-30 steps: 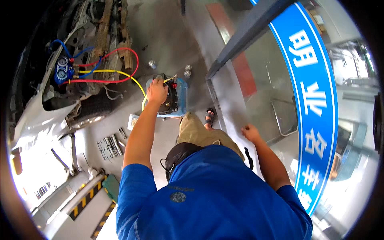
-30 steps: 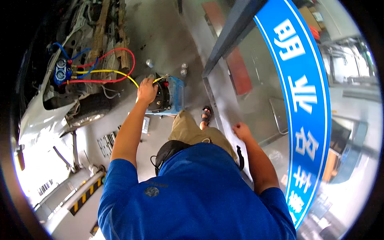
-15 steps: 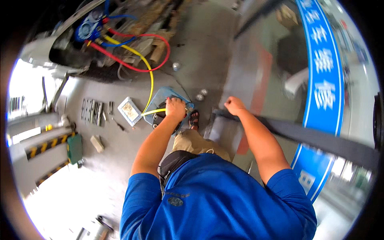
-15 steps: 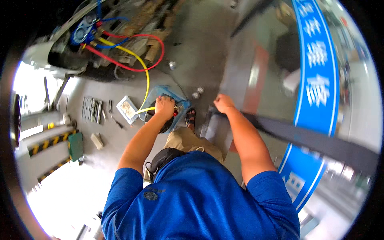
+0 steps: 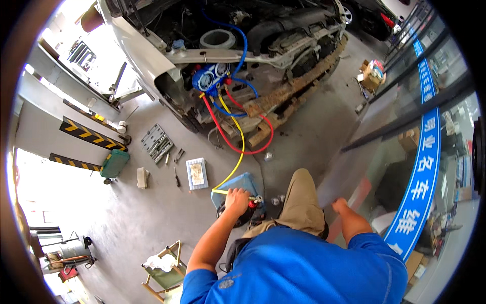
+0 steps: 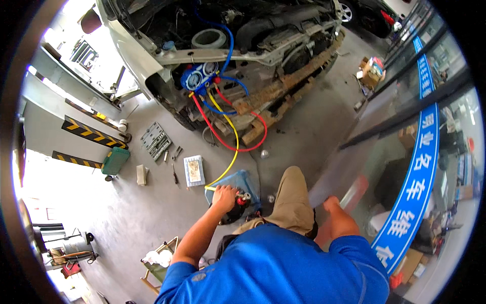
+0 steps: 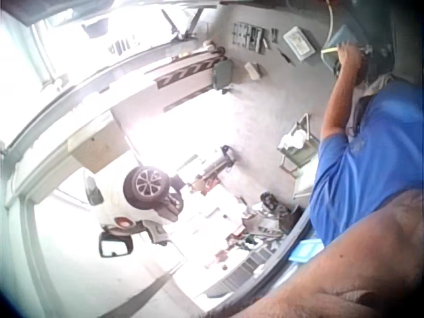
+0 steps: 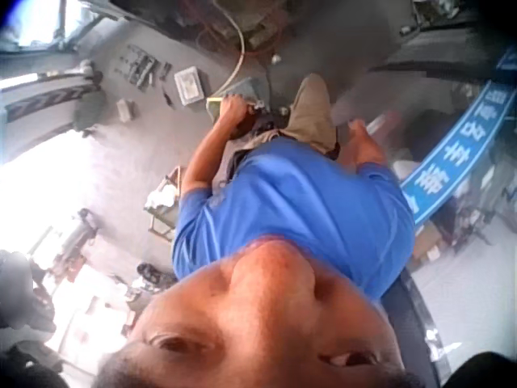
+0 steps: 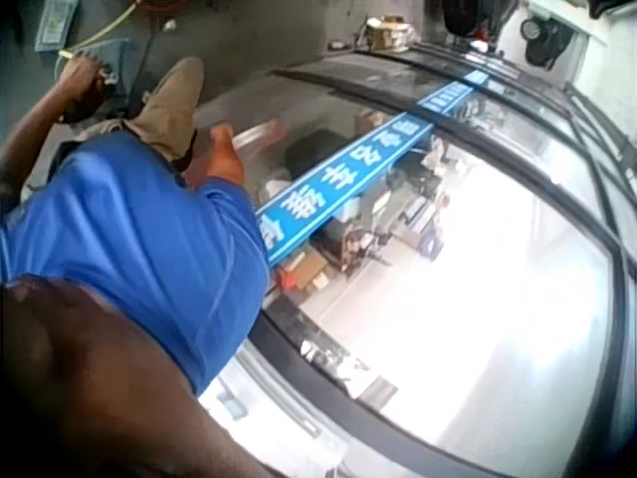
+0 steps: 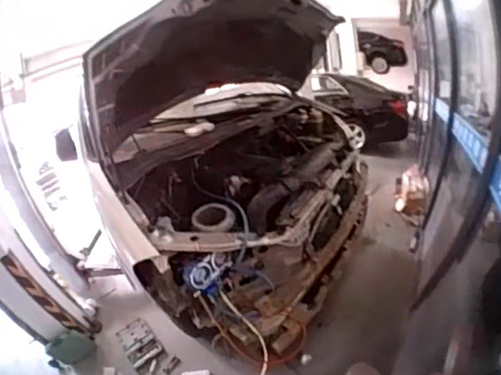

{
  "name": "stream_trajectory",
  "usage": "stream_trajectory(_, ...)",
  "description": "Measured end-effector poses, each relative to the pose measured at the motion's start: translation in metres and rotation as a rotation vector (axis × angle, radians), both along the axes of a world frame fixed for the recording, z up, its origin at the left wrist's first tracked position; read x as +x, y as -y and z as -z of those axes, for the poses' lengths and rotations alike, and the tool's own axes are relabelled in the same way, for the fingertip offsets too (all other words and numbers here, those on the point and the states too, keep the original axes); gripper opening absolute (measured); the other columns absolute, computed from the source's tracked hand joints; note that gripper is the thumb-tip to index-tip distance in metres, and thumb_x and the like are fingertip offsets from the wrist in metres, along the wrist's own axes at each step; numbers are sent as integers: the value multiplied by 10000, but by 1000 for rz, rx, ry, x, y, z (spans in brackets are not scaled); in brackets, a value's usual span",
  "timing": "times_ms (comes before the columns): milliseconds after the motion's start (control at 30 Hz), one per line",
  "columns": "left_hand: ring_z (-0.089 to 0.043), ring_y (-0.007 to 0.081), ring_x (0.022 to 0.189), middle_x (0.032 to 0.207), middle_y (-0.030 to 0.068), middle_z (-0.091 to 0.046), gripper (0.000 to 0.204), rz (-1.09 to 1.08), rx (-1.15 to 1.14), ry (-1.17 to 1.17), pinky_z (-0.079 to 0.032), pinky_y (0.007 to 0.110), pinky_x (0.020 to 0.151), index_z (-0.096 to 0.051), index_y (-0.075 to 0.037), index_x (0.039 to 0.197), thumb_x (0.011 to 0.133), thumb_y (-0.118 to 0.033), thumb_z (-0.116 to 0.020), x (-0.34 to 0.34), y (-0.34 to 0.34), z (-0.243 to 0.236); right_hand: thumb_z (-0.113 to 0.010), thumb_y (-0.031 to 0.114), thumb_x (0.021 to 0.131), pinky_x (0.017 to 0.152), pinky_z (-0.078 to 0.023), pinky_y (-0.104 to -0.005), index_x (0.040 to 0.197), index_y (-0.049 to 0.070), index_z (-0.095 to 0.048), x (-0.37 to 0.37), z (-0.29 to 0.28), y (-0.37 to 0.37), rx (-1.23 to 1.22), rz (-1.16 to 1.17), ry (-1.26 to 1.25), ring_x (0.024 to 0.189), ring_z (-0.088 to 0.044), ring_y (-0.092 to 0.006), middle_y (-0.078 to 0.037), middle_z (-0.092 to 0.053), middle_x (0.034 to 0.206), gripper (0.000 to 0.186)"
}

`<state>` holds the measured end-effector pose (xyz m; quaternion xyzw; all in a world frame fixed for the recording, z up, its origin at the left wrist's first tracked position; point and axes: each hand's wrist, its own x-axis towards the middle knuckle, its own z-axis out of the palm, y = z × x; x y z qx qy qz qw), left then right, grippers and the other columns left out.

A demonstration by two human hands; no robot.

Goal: The person connects a blue and yellow hose to a car's engine component using a manifold gauge, checks a valve with a screwdriver, and attaches a refrigerant canister to the charging port.

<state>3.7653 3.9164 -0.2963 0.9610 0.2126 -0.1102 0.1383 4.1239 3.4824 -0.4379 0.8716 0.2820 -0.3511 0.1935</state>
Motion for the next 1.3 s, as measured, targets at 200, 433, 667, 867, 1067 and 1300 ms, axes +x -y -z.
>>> stream_trajectory(200, -580, 296, 949, 869, 98, -609, 118, -308, -24, 134, -438, 432, 865, -643, -102, 812, 799, -194, -571, 32, -31, -25, -624, 256, 844, 845, -515, -420, 1036, 127, -725, 110, 1, -19, 129, -457, 176, 1036, -629, -313, -123, -662, 1137, 252)
stream_trajectory(433, -602, 301, 991, 939, 93, -634, 112, -619, 76, 388, -418, 503, 996, -668, -117, 823, 717, -82, -656, 116, -52, -72, -669, 207, 840, 731, -511, -404, 968, 33, -691, 257, -21, -150, 418, 294, -17, 817, -645, -289, -151, -684, 851, 218)
stream_trajectory(667, -552, 331, 1185, 1150, 154, -623, 256, -1066, 187, 559, -420, 422, 1014, -688, -49, 1045, 806, 20, -629, 278, -105, -139, -658, 135, 866, 577, -471, -322, 903, -12, -663, 416, -44, -232, 431, 607, -512, 627, -581, -165, -95, -645, 742, 152)
stream_trajectory(867, -548, 207, 1198, 1261, 128, -606, 316, -1322, -37, 1309, -438, 328, 993, -637, -36, 1209, 893, -25, -631, 285, -96, -129, -657, 180, 891, 595, -475, -322, 958, -19, -655, 510, -28, -262, 705, -212, -442, 639, -581, -159, -67, -649, 774, 210)
stream_trajectory(1067, -611, 276, 1086, 1145, 147, -650, 522, -970, -99, 1645, -399, 445, 1044, -620, -12, 1180, 954, -472, -521, 280, -99, -189, -657, 214, 899, 666, -475, -317, 992, -24, -647, 457, -155, -432, 596, 66, -620, 713, -575, -151, -60, -648, 811, 255)
stream_trajectory(1300, -474, 183, 693, 750, 54, -529, 402, -1008, -495, 2651, -424, 364, 724, -567, -87, 1121, 1020, -433, -390, 292, -102, -173, -644, 184, 906, 729, -500, -301, 1057, 5, -658, 284, -281, -545, 628, -288, -996, 790, -613, -145, -61, -657, 889, 235)
